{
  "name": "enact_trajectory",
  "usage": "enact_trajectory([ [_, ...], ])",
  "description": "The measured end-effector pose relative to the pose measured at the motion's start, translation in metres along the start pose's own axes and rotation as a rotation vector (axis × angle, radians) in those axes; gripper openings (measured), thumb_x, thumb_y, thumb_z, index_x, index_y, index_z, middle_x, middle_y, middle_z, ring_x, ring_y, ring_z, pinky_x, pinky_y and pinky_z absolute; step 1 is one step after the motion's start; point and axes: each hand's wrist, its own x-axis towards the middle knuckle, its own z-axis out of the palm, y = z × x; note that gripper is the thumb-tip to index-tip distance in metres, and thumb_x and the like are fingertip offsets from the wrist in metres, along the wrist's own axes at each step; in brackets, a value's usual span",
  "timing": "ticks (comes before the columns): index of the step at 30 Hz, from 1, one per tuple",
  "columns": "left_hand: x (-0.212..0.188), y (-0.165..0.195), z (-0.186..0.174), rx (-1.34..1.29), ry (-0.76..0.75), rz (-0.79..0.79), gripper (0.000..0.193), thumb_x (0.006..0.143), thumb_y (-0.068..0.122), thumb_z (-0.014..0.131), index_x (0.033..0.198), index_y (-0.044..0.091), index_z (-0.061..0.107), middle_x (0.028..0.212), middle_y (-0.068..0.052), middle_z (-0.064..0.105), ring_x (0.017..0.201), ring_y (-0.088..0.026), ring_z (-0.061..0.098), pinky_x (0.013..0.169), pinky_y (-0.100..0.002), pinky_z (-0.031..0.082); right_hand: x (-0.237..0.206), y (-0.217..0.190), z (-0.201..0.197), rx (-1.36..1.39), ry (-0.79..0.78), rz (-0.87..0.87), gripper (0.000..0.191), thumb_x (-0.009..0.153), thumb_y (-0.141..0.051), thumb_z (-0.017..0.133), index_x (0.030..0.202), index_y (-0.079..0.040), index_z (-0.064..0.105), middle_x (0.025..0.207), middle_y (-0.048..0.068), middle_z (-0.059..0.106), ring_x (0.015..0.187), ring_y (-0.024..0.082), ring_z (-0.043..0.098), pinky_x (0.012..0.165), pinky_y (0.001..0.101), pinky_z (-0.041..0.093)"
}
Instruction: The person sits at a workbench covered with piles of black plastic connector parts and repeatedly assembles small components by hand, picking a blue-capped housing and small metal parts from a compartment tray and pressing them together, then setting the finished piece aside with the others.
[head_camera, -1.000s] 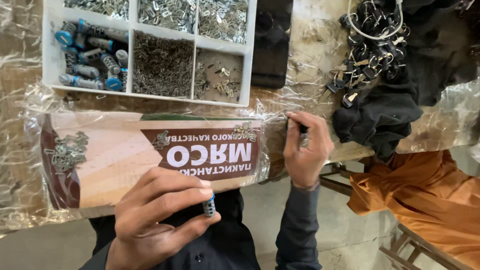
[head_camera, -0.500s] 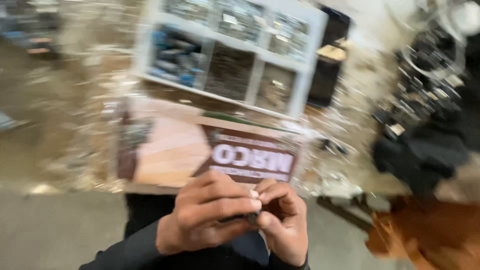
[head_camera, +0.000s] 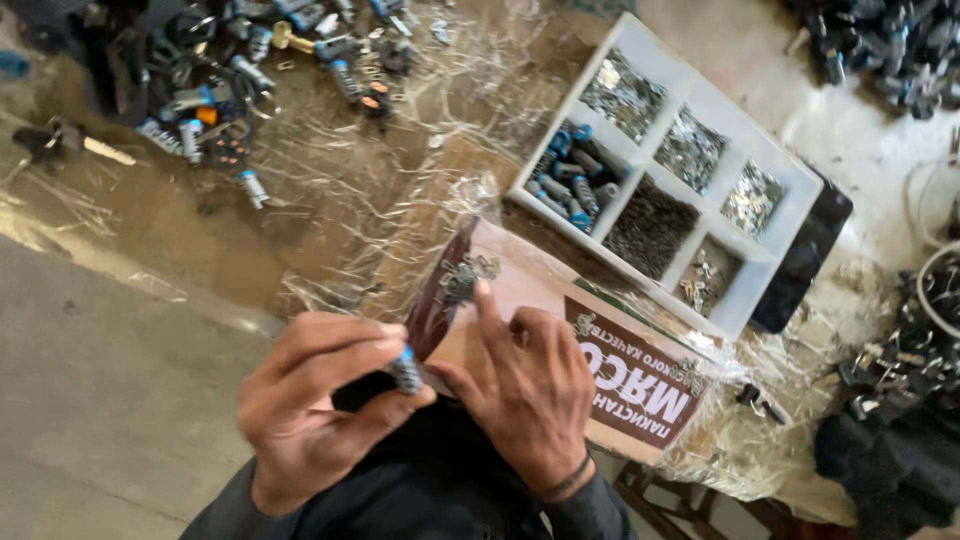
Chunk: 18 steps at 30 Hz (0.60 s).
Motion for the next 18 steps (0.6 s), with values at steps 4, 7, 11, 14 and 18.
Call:
enact_trajectory([
  [4,0.003,-0.001,0.005,-0.078,-0.065,0.012,0.044,0.073,0.015,0.094,0.110,0.008,0.072,0.111,-0.007,0.072,0.097,-0.023,0.072,0.085,-0.033,0.059,-0.034,0.017,-0.009,-0.071,0.088,-0.010,0.065,0.078,-0.051,0.083,0.128,-0.011,0.068,0.114,0.008,0.061,0.100,0.023,0.059,0.085,0.0391,0.050],
  [7,0.006,-0.003,0.012,-0.099,-0.119,0.029,0.043,0.073,0.015,0.094,0.110,0.009,0.072,0.110,-0.007,0.073,0.096,-0.023,0.072,0.084,-0.034,0.058,-0.053,0.027,-0.009,-0.137,0.132,-0.098,0.057,0.083,-0.049,0.082,0.126,-0.013,0.068,0.122,0.007,0.061,0.109,0.025,0.059,0.092,0.0406,0.049],
  [11,0.008,-0.007,0.020,-0.127,-0.179,0.053,0.043,0.075,0.013,0.093,0.112,0.009,0.071,0.111,-0.006,0.073,0.096,-0.023,0.072,0.084,-0.034,0.059,-0.051,0.021,0.001,-0.056,0.095,-0.132,0.064,0.084,-0.049,0.082,0.129,-0.007,0.067,0.125,0.010,0.062,0.111,0.025,0.059,0.093,0.0411,0.049],
  [14,0.010,-0.006,0.022,-0.132,-0.197,0.034,0.042,0.075,0.012,0.092,0.111,0.010,0.071,0.111,-0.006,0.073,0.094,-0.023,0.072,0.083,-0.033,0.059,-0.040,0.012,0.015,-0.030,0.064,-0.030,0.068,0.079,-0.049,0.082,0.133,-0.009,0.069,0.116,0.007,0.062,0.104,0.028,0.058,0.089,0.0419,0.047],
  [18,0.015,-0.003,0.024,-0.138,-0.261,0.025,0.043,0.074,0.013,0.093,0.111,0.011,0.072,0.111,-0.004,0.073,0.094,-0.021,0.072,0.082,-0.033,0.058,-0.052,0.029,0.003,0.024,0.069,-0.147,0.056,0.077,-0.025,0.082,0.129,-0.007,0.070,0.119,0.009,0.062,0.101,0.028,0.061,0.087,0.0419,0.051],
])
